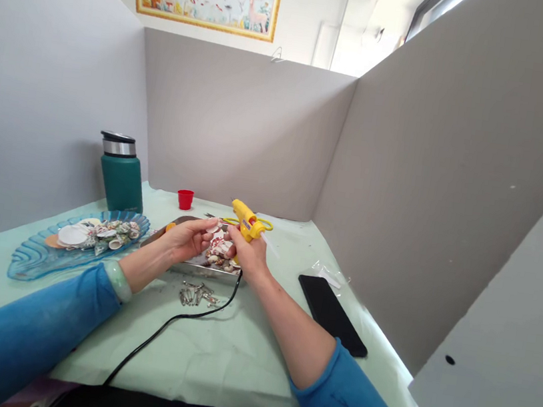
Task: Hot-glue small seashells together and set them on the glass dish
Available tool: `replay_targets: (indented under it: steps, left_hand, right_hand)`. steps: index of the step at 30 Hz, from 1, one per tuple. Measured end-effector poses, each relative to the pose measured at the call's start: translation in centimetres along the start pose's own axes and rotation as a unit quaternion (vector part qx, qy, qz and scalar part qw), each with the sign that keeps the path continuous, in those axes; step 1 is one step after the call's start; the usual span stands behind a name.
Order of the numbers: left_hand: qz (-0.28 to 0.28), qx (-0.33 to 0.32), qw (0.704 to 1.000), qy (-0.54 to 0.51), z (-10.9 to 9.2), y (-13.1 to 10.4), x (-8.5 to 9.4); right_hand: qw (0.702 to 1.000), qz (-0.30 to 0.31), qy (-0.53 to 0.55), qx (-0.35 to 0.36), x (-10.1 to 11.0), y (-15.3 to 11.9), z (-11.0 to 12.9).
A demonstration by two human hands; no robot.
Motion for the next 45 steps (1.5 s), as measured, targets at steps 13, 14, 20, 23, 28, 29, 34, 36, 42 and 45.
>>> replay_targets:
  steps: [13, 14, 20, 23, 28, 29, 34, 36, 42, 45]
  left_hand:
    - [-0.029, -0.003, 0.999, -0.028, -0.1, 0.0, 0.2]
    - [-0.024, -0.005, 0.999, -0.026, -0.1, 0.0, 0.1]
    - [0.011, -0.008, 1.000, -0.020, -0.1, 0.0, -0.2]
    - [0.016, -0.008, 1.000, -0.012, -0.1, 0.0, -0.2]
    - [0.030, -0.031, 0.999, 0.008, -0.4, 0.1, -0.3]
    - [0.035, -0.037, 0.999, 0.012, -0.4, 0.1, -0.3]
    - [0.036, -0.060, 0.997, 0.026, -0.5, 0.2, -0.3]
    - [0.034, -0.074, 0.996, 0.037, -0.7, 0.1, -0.2]
    - [0.031, -0.112, 0.989, 0.086, -1.1, 0.0, -0.4]
    - [0.013, -0.132, 0.984, 0.120, -1.4, 0.0, -0.2]
  right_hand:
    - [1.000, -0.004, 0.005, 0.000, 0.0, -0.1, 0.2]
    - [1.000, -0.005, 0.007, -0.001, 0.0, -0.1, 0.2]
    - [1.000, -0.009, 0.002, -0.002, 0.1, -0.1, 0.2]
    - [1.000, -0.009, -0.001, -0.003, 0.1, -0.1, 0.2]
    - [1.000, -0.005, -0.001, -0.002, 0.1, 0.0, 0.0]
    - [1.000, -0.004, -0.001, -0.002, 0.1, 0.0, 0.0]
    - [1.000, 0.000, -0.003, -0.003, 0.0, -0.1, 0.1]
    - [1.000, 0.000, -0.004, -0.005, 0.0, -0.1, 0.1]
    - [0.999, 0.006, -0.042, 0.008, 0.1, 0.0, -0.2]
    - [0.997, 0.016, -0.076, 0.022, 0.1, 0.0, -0.2]
Point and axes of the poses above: each hand's wrist, its own y-axis towards the middle knuckle, its own x-axis out of the back of the hand, z = x × y, the point moved 7 cm from there along y, towards the middle knuckle, and after that the axes turned 6 degrees about -y, right-handed, at the moved point
